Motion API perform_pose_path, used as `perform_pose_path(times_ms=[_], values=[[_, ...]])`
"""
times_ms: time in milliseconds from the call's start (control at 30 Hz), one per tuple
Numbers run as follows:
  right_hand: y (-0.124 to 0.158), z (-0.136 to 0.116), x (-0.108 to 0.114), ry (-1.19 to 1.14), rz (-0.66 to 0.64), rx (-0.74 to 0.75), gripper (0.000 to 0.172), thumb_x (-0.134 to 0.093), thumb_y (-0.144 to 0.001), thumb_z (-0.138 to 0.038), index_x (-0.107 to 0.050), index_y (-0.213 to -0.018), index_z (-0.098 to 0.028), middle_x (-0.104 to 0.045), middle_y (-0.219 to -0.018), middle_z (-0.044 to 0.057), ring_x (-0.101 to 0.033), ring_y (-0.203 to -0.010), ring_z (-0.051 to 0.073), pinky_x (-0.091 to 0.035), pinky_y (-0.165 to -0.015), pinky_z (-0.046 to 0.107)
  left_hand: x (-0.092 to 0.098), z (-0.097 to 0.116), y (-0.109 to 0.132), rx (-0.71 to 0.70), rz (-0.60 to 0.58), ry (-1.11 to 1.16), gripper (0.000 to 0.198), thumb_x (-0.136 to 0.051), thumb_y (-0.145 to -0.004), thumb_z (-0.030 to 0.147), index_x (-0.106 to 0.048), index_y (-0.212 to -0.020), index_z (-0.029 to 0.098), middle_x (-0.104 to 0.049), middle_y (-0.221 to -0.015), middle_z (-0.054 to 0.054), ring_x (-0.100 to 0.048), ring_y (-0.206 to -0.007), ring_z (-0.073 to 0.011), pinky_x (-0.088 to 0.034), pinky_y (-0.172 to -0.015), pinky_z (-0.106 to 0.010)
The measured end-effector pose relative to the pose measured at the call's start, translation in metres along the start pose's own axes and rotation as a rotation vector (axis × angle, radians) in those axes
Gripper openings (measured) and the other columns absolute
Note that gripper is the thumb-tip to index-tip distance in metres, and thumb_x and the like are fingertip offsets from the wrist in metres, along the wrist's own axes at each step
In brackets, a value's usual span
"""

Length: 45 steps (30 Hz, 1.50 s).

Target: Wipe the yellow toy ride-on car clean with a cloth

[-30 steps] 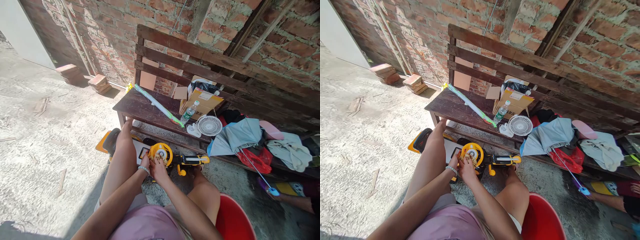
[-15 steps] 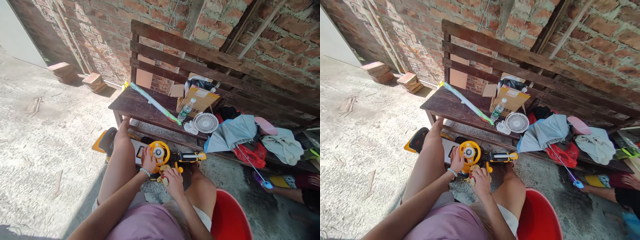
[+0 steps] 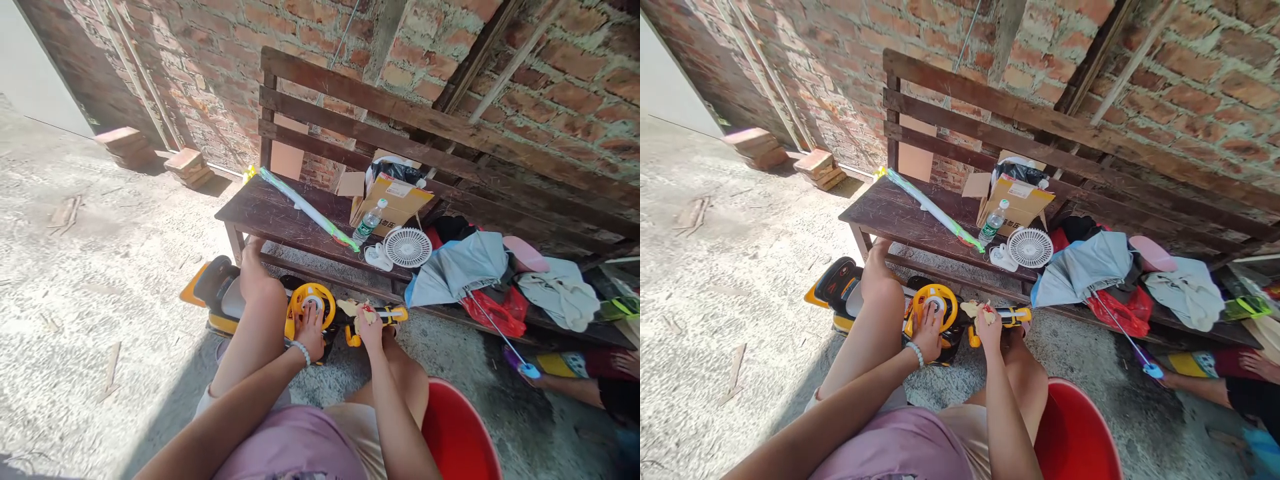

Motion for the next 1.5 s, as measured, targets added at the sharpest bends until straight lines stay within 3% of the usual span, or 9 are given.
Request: perform_pose_path(times_ms=[100, 267, 400, 567, 733, 967, 1100, 1267, 1500], values=[[0.004, 0.0, 0.004, 0.116, -0.038, -0.004, 0.06, -0.068, -0.07, -0.063, -0.068, -0.107, -0.017, -0.073, -0.11, 0.014, -0.067, -0.099, 0.026, -0.054, -0.088, 0.037, 0.0, 0.006, 0.0, -0.052, -0.069, -0.014, 0.084, -0.056, -0.082, 0.027, -0.034, -0.162, 0.01, -0.007, -0.174, -0.017, 0.002, -0.16, -0.0407, -0.003, -0.126, -0.067], [0.021, -0.03, 0.011, 0.666, -0.225, 0.274, 0.04, -0.058, -0.084, -0.042, -0.071, -0.116, -0.021, -0.074, -0.11, 0.014, -0.065, -0.104, 0.03, -0.05, -0.088, 0.039, -0.004, 0.012, -0.002, -0.072, -0.091, -0.044, 0.083, -0.054, -0.082, 0.027, -0.036, -0.161, 0.011, -0.009, -0.174, -0.017, 0.003, -0.16, -0.0418, -0.001, -0.124, -0.069], [0.036, -0.039, 0.025, 0.92, -0.331, 0.154, 0.032, -0.064, -0.08, -0.032, -0.073, -0.11, -0.024, -0.076, -0.103, 0.013, -0.07, -0.091, 0.029, -0.05, -0.081, 0.038, -0.008, 0.015, -0.005, -0.042, -0.072, -0.026, 0.08, -0.054, -0.082, 0.026, -0.04, -0.16, 0.01, -0.011, -0.174, -0.018, 0.001, -0.16, -0.0432, -0.001, -0.125, -0.069], [0.056, -0.053, 0.029, 0.357, -0.244, 0.023, 0.05, -0.07, -0.072, -0.034, -0.073, -0.121, -0.028, -0.077, -0.114, 0.008, -0.071, -0.101, 0.027, -0.054, -0.088, 0.038, -0.005, 0.019, -0.005, -0.058, -0.042, 0.007, 0.077, -0.056, -0.083, 0.026, -0.044, -0.157, 0.009, -0.015, -0.173, -0.02, -0.004, -0.159, -0.0443, -0.006, -0.125, -0.07], [0.083, -0.058, -0.02, -0.412, -0.165, -0.17, 0.067, -0.071, -0.069, -0.042, -0.065, -0.133, -0.021, -0.075, -0.122, 0.007, -0.072, -0.108, 0.026, -0.06, -0.088, 0.038, 0.003, 0.017, -0.003, -0.088, -0.077, 0.032, 0.086, -0.065, -0.079, 0.038, -0.041, -0.16, 0.023, -0.023, -0.172, -0.013, -0.008, -0.159, -0.0458, -0.009, -0.123, -0.073], [0.091, -0.051, -0.023, -0.292, 0.089, 0.019, 0.063, -0.067, -0.077, -0.053, -0.063, -0.128, -0.017, -0.067, -0.137, 0.015, -0.064, -0.125, 0.027, -0.051, -0.108, 0.042, 0.01, 0.013, -0.003, -0.058, 0.001, 0.152, 0.064, -0.053, -0.085, 0.026, -0.057, -0.148, 0.015, -0.028, -0.17, -0.015, -0.017, -0.158, -0.0403, -0.015, -0.126, -0.066], [0.1, -0.038, -0.008, -0.129, -0.062, -0.012, 0.073, -0.065, -0.08, -0.062, -0.061, -0.136, -0.017, -0.065, -0.141, 0.015, -0.06, -0.131, 0.028, -0.047, -0.113, 0.042, 0.017, 0.019, -0.006, -0.096, 0.117, 0.642, 0.052, -0.042, -0.092, 0.026, -0.062, -0.14, 0.02, -0.061, -0.147, -0.013, -0.05, -0.141, -0.0279, -0.036, -0.123, -0.05], [0.122, -0.003, -0.003, 0.018, -0.365, -0.251, 0.086, -0.046, -0.084, -0.081, -0.064, -0.138, -0.017, -0.059, -0.149, 0.015, -0.05, -0.144, 0.03, -0.04, -0.118, 0.041, -0.002, 0.026, -0.002, -0.004, -0.187, 0.965, 0.043, -0.053, -0.09, 0.033, -0.067, -0.128, 0.019, -0.071, -0.133, -0.011, -0.062, -0.128, -0.028, -0.043, -0.117, -0.044], [0.119, -0.046, 0.025, 0.485, -0.615, 0.05, 0.079, -0.039, -0.095, -0.069, -0.048, -0.155, -0.019, -0.047, -0.16, 0.013, -0.04, -0.15, 0.029, -0.033, -0.123, 0.043, -0.012, 0.022, -0.006, 0.187, -0.28, 0.964, 0.017, -0.057, -0.087, 0.02, -0.071, -0.078, 0.018, -0.071, -0.073, -0.002, -0.072, -0.091, -0.0225, -0.052, -0.09, -0.031]])
Point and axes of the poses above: each hand's wrist, its own y-axis away from the middle knuckle, its own x-axis out of the back of the hand, z = x × y, the point moved 3 cm from there along -y, towards the middle knuckle
